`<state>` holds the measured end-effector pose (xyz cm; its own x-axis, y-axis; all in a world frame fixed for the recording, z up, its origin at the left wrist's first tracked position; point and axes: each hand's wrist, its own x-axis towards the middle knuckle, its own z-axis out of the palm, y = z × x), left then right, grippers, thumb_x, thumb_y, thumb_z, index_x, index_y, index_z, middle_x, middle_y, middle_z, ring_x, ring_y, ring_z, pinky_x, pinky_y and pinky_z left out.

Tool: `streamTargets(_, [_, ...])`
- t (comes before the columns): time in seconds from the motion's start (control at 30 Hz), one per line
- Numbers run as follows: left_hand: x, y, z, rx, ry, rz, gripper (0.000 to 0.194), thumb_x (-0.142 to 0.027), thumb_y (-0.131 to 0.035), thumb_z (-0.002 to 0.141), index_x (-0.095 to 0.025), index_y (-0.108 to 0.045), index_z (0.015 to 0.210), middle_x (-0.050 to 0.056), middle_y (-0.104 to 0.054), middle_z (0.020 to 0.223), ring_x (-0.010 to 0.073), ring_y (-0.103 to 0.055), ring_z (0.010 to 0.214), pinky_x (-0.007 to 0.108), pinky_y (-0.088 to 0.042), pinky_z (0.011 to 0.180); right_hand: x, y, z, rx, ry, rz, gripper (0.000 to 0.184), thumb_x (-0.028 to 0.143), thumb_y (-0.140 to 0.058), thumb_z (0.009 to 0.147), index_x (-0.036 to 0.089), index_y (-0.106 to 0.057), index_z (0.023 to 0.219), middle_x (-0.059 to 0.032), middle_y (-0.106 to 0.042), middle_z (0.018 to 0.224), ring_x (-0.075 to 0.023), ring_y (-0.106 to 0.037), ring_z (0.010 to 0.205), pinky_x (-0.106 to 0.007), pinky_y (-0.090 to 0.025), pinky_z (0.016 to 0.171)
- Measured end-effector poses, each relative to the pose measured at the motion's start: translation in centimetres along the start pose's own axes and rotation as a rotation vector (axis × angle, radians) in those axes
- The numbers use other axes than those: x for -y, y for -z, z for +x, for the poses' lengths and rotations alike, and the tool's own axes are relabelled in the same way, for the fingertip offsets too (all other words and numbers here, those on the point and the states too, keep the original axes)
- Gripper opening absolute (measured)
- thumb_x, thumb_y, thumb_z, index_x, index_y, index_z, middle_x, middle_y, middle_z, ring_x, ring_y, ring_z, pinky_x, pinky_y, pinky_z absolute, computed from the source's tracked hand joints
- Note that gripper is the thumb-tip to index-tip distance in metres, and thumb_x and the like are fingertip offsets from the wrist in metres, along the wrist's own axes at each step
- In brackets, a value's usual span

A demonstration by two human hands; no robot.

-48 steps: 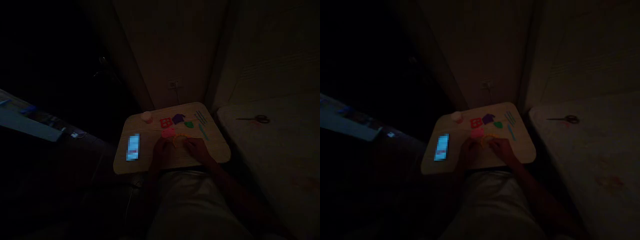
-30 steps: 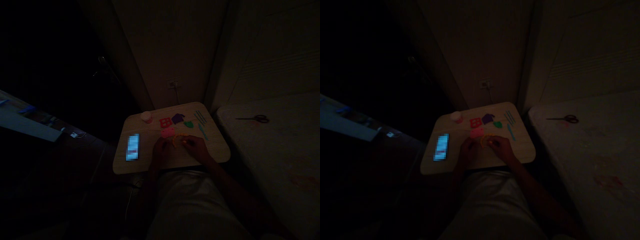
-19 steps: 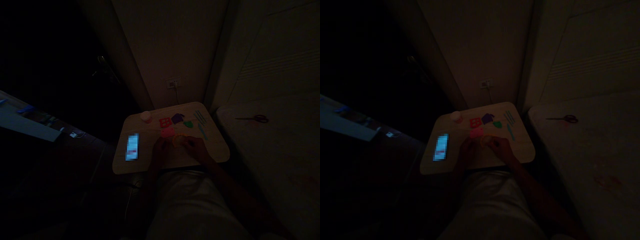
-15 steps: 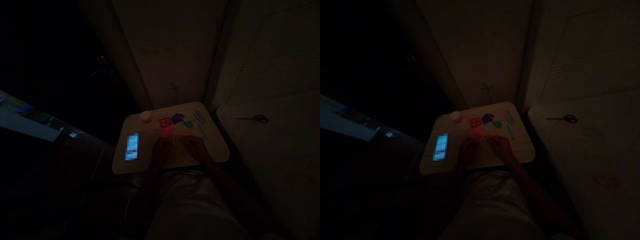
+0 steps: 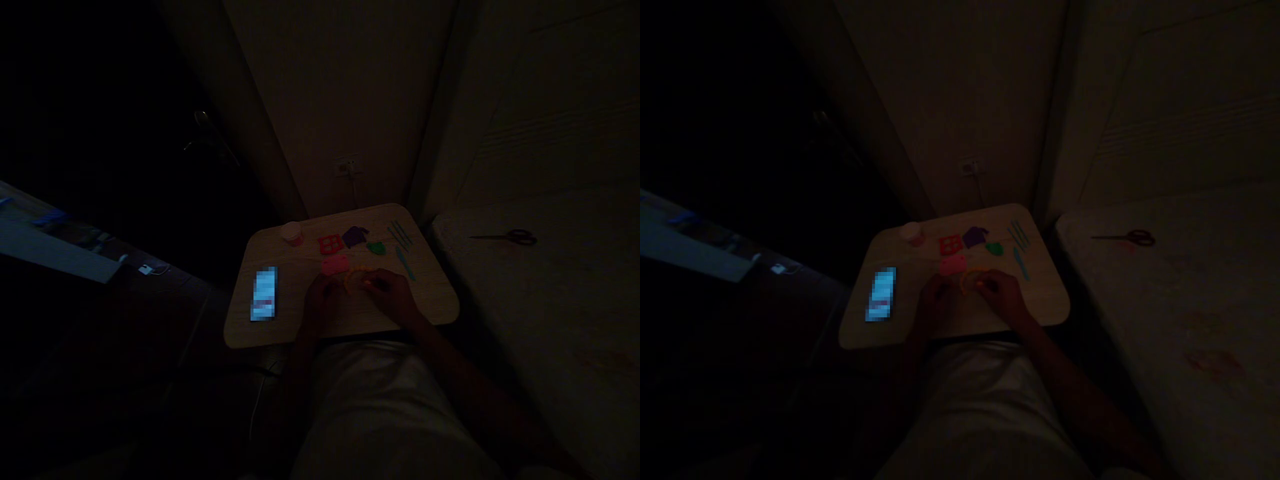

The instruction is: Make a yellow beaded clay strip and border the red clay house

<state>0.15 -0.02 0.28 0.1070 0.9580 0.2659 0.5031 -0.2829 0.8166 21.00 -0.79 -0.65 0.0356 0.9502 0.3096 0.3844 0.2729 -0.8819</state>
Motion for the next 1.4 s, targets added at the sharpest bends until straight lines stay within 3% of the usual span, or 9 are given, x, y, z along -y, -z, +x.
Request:
streamTargets(0.13, [-0.1,0.1,0.0,0.011,-0.013,0.003,0.012,-0.011,-0.055,0.085,-0.019,-0.063,0.084,0.002,-0.065,0.089,0.0167,-0.059,0.082,0.029,-0.047,0.078,0.5,0.0,0.0,-0.023,-0.030,-0.029,0.021,0.034,-0.070,0.079,0.019,-0.063,0.066,0.0004,-0.061,0.060,-0.0138,-0.052,0.057,-0.024,-0.039,0.054])
streamTargets(0.27, [-0.3,0.1,-0.1,0.000,0.003,-0.001,0.012,-0.012,-0.055,0.086,-0.019,-0.064,0.084,0.002,-0.065,0.089,0.0167,-0.059,0.083,0.028,-0.048,0.079,0.7,0.1,0.0,-0.017,-0.046,-0.014,0.024,0.036,-0.068,0.082,0.019,-0.064,0.067,0.0003,-0.061,0.059,-0.0141,-0.052,0.056,-0.025,-0.039,0.054])
streamTargets(0.43, [-0.3,0.1,-0.1,0.007,0.002,0.003,0.011,-0.012,-0.056,0.086,-0.018,-0.064,0.083,0.003,-0.064,0.089,0.0172,-0.059,0.085,0.030,-0.048,0.080,0.4,0.3,0.0,0.058,-0.015,0.021,0.030,0.035,-0.052,0.094,0.018,-0.077,0.087,-0.0077,-0.078,0.085,-0.0217,-0.069,0.076,-0.031,-0.052,0.071])
streamTargets(0.6, [-0.2,0.2,-0.1,0.016,-0.001,0.012,0.011,-0.012,-0.055,0.087,-0.018,-0.064,0.084,0.003,-0.064,0.089,0.0167,-0.059,0.084,0.029,-0.047,0.079,0.1,0.3,0.2,0.023,0.078,0.009,0.035,0.032,-0.045,0.099,0.019,-0.076,0.107,-0.0111,-0.077,0.108,-0.0246,-0.071,0.099,-0.037,-0.054,0.089])
streamTargets(0.8, [-0.2,0.1,0.0,0.009,0.001,-0.003,0.010,-0.012,-0.056,0.086,-0.018,-0.063,0.084,0.002,-0.064,0.088,0.0163,-0.058,0.082,0.028,-0.047,0.077,0.2,0.3,0.3,0.024,0.181,0.006,0.028,0.025,-0.051,0.096,0.021,-0.075,0.110,-0.0110,-0.074,0.106,-0.0233,-0.068,0.099,-0.038,-0.053,0.089])
streamTargets(0.97, [0.0,0.0,0.1,-0.002,-0.003,0.022,0.011,-0.011,-0.055,0.085,-0.019,-0.063,0.083,0.002,-0.064,0.087,0.0166,-0.058,0.082,0.029,-0.047,0.078,-0.3,0.0,0.2,-0.028,0.067,0.008,0.015,0.029,-0.070,0.082,0.020,-0.075,0.093,-0.0072,-0.074,0.091,-0.0201,-0.066,0.080,-0.031,-0.052,0.073])
streamTargets(1.07, [-0.2,0.0,0.1,0.003,-0.008,0.023,0.012,-0.011,-0.055,0.085,-0.019,-0.063,0.083,0.002,-0.064,0.087,0.0165,-0.058,0.082,0.029,-0.047,0.078,-0.3,0.0,0.1,-0.006,0.014,0.015,0.014,0.033,-0.071,0.082,0.019,-0.074,0.080,-0.0053,-0.073,0.078,-0.0183,-0.064,0.069,-0.028,-0.049,0.064])
streamTargets(1.27, [-0.4,0.1,0.1,0.010,0.004,0.021,0.011,-0.013,-0.055,0.086,-0.019,-0.064,0.081,0.002,-0.063,0.086,0.0165,-0.057,0.080,0.029,-0.046,0.076,0.2,0.3,0.0,0.056,0.016,0.044,0.031,0.033,-0.054,0.094,0.020,-0.075,0.076,-0.0063,-0.076,0.079,-0.0213,-0.069,0.074,-0.031,-0.052,0.073])
streamTargets(1.4, [-0.4,0.0,0.1,0.000,0.006,0.020,0.012,-0.013,-0.054,0.086,-0.019,-0.064,0.083,0.003,-0.064,0.088,0.0169,-0.058,0.082,0.029,-0.046,0.077,0.2,0.4,0.3,0.019,0.049,0.023,0.030,0.034,-0.051,0.096,0.020,-0.074,0.081,-0.0086,-0.076,0.087,-0.0231,-0.070,0.083,-0.034,-0.053,0.080])
